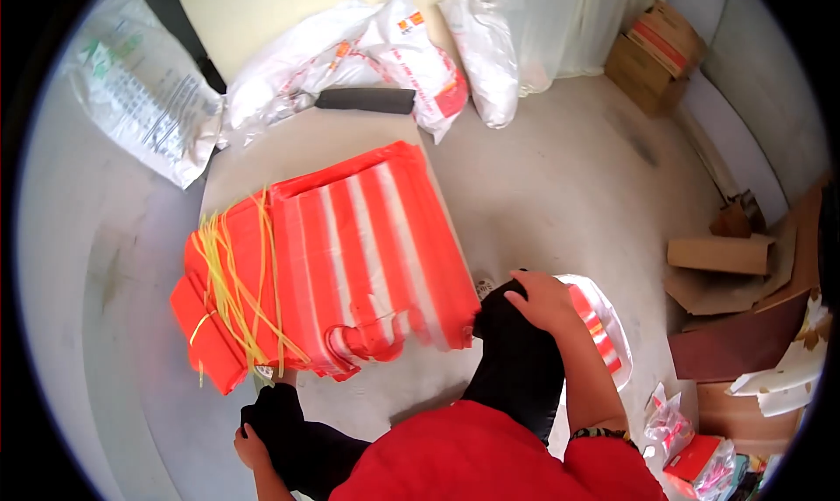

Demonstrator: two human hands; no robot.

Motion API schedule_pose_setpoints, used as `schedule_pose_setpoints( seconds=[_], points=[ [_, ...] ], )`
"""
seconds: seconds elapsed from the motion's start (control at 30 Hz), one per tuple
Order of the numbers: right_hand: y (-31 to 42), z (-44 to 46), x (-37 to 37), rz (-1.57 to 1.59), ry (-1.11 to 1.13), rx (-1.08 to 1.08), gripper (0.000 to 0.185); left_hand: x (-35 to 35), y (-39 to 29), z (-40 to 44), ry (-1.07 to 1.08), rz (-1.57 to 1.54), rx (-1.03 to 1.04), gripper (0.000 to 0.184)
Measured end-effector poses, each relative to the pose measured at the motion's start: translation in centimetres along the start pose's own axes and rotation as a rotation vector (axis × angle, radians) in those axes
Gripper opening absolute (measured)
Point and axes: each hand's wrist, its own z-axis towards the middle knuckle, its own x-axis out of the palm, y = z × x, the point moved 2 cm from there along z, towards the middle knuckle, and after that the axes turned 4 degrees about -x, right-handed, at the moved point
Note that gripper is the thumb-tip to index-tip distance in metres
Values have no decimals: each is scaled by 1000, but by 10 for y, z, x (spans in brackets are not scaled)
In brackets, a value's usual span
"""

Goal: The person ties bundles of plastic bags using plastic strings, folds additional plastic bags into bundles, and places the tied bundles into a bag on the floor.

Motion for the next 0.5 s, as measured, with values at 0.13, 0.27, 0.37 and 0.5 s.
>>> schedule_pose_setpoints(
  seconds=[0.13,0.27,0.37,0.5],
  points=[
    [-4,3,10,26,-117,51,47,-12,-19,-8,-6,38,-39,52],
    [3,6,6,-5,-43,81,47,-9,-20,1,-1,22,-30,50],
    [2,8,7,17,-41,92,47,-14,-26,-2,-1,7,-36,49],
    [0,10,11,14,-57,91,48,-9,-19,1,-10,-2,-23,48]
  ],
)
